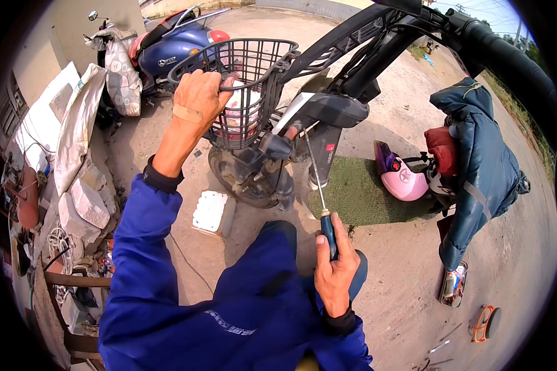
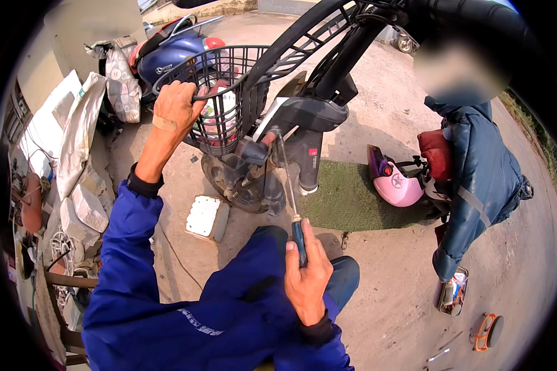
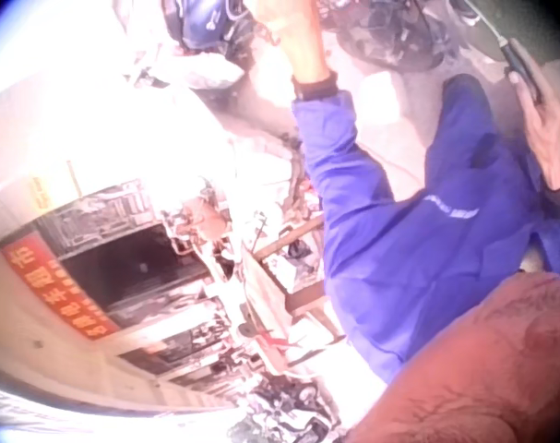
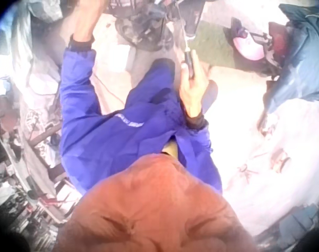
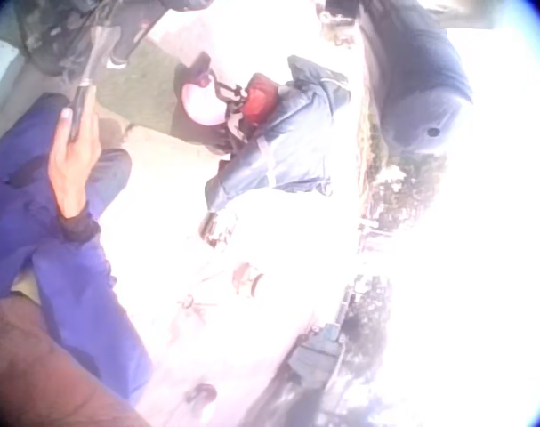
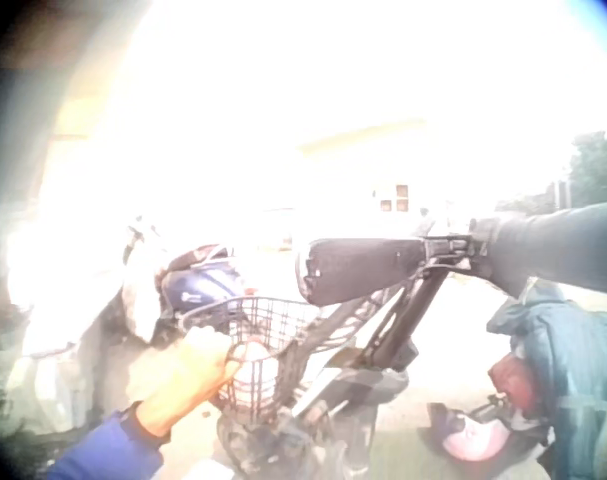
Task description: The person uses a screwdriver to tighten screws on the handlebar stem of a bicycle. They repeatedly adjust the position of the handlebars and tighten the fasteners to secure the assembly.
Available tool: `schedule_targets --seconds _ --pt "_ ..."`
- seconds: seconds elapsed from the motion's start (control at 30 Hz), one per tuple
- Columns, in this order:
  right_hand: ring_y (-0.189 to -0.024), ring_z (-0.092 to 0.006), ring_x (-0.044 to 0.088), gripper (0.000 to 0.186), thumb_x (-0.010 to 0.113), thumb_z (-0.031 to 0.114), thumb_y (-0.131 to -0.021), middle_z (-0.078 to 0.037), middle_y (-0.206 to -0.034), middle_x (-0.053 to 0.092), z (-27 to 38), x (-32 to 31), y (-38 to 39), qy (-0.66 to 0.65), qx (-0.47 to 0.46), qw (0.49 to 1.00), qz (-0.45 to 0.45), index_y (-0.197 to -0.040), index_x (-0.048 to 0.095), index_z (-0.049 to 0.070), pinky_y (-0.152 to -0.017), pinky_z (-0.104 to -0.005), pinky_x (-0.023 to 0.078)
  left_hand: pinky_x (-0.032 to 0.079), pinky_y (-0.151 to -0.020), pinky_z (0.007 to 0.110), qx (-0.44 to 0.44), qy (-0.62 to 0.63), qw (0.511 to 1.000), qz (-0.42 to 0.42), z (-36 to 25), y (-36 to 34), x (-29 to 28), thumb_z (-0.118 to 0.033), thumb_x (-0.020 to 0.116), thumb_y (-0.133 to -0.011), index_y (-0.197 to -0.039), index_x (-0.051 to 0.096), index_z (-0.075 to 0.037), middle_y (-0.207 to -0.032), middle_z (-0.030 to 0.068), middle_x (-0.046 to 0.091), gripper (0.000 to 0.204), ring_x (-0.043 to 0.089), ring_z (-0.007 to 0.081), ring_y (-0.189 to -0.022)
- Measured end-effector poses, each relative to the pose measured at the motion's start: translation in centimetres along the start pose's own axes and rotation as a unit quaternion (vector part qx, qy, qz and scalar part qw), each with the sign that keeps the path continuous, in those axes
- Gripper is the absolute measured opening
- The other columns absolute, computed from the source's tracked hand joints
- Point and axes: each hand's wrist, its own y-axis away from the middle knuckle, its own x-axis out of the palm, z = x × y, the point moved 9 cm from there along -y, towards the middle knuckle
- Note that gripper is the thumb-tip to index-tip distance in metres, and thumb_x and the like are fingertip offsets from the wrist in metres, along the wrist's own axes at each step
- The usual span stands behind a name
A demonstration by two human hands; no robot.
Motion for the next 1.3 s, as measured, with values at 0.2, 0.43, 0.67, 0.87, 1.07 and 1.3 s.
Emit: schedule_targets --seconds 0.2,0.43,0.67,0.87,1.07,1.3 --pt "-0.099 -0.0414 0.074 0.047 0.067 0.005 -0.101 -0.029 -0.116 0.073 1.0 2.0 -1.1 0.011 -0.043 0.999 -0.016 -0.146 0.06 -0.003 -0.085 -0.0415 0.058 0.044 -0.07 0.044 -0.006 -0.027 1.0 0.005 -2.0 2.0 -2.6 -0.026 0.084 -0.085 -0.08 0.064 -0.008 -0.074 0.0098 0.063 0.027 0.06 0.0305 -0.076" --pt "-0.081 -0.0417 0.069 0.05 0.068 0.002 -0.099 -0.025 -0.098 0.069 1.3 2.2 0.3 0.027 -0.112 0.991 -0.074 -0.148 0.058 -0.003 -0.073 -0.0462 0.056 0.044 -0.066 0.05 -0.02 -0.012 1.0 -0.001 -4.0 2.8 -4.5 -0.026 0.081 -0.09 -0.08 0.058 -0.003 -0.076 0.0169 0.056 0.034 0.056 0.0389 -0.074" --pt "-0.071 -0.0396 0.065 0.051 0.069 0.004 -0.098 -0.021 -0.088 0.063 1.1 2.2 0.7 0.017 -0.109 0.99 -0.083 -0.148 0.059 0.0 -0.065 -0.0459 0.053 0.046 -0.07 0.052 -0.051 -0.028 0.997 0.043 -4.3 3.8 -4.7 -0.023 0.079 -0.091 -0.085 0.06 -0.002 -0.08 0.0193 0.057 0.029 0.058 0.0418 -0.078" --pt "-0.067 -0.04 0.063 0.054 0.07 0.005 -0.097 -0.02 -0.087 0.061 0.7 1.7 1.1 0.021 -0.105 0.99 -0.092 -0.149 0.059 0.002 -0.061 -0.0474 0.052 0.046 -0.068 0.052 -0.063 -0.031 0.997 0.045 -6.2 4.3 -5.8 -0.022 0.076 -0.094 -0.084 0.061 -0.001 -0.075 0.0207 0.058 0.028 0.059 0.0423 -0.078" --pt "-0.067 -0.0399 0.063 0.056 0.072 0.006 -0.096 -0.018 -0.086 0.058 0.6 1.5 1.4 0.005 -0.071 0.994 -0.079 -0.15 0.058 0.004 -0.06 -0.0485 0.051 0.047 -0.066 0.051 -0.067 -0.076 0.994 0.051 -6.8 4.9 -6.1 -0.032 0.074 -0.099 -0.084 0.062 -0.001 -0.076 0.0208 0.061 0.036 0.06 0.0424 -0.073" --pt "-0.066 -0.0391 0.063 0.056 0.073 0.008 -0.096 -0.017 -0.089 0.058 0.5 1.4 1.7 0.01 -0.074 0.993 -0.087 -0.15 0.059 0.006 -0.06 -0.0481 0.051 0.047 -0.068 0.053 -0.066 -0.093 0.992 0.046 -6.8 4.8 -5.9 -0.031 0.073 -0.098 -0.077 0.061 -0.003 -0.075 0.0203 0.061 0.037 0.06 0.0424 -0.075"
